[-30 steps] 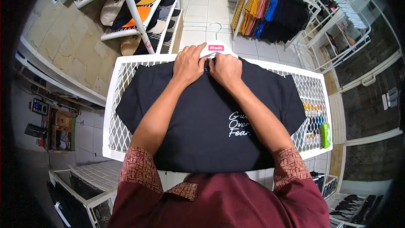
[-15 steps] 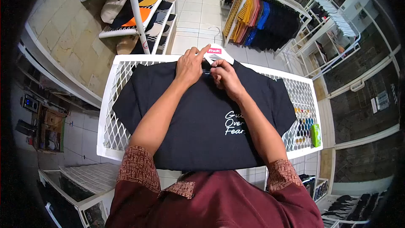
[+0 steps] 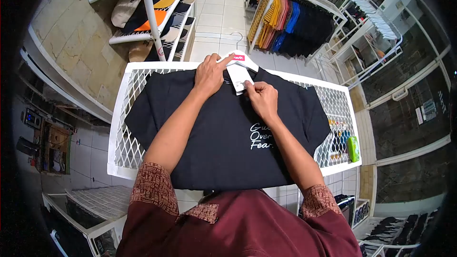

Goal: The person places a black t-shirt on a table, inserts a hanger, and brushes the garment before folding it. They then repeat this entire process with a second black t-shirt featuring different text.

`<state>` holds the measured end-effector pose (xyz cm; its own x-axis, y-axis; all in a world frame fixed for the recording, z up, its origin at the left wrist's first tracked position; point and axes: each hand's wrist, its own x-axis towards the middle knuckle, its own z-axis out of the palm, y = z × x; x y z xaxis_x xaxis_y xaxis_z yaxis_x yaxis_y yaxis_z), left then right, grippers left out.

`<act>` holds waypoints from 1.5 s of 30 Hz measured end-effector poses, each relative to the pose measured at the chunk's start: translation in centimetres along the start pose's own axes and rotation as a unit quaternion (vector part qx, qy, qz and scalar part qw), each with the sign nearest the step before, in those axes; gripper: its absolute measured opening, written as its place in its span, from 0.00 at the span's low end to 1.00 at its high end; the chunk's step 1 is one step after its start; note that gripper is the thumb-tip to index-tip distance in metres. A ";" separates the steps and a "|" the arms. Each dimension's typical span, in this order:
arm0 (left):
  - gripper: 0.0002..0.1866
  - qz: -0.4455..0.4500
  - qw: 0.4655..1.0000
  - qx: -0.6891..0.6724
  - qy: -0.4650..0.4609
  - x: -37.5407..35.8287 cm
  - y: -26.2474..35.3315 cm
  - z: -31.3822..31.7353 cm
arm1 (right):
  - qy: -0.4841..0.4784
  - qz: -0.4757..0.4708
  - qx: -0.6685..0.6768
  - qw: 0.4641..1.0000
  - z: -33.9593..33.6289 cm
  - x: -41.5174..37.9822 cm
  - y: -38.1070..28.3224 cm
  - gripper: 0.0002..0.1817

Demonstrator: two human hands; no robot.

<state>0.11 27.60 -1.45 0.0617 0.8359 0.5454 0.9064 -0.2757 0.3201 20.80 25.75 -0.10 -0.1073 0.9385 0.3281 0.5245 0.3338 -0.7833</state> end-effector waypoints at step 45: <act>0.27 -0.007 0.995 -0.101 -0.016 2.0 1.1 -4.2 | -0.138 0.026 -0.028 0.990 -5.3 0.8 -2.0 0.14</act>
<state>-0.46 26.99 3.23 0.0659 0.8541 0.5160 0.8048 -0.3511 0.4785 24.13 25.32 4.53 -0.3017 0.9451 0.1258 0.5811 0.2869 -0.7616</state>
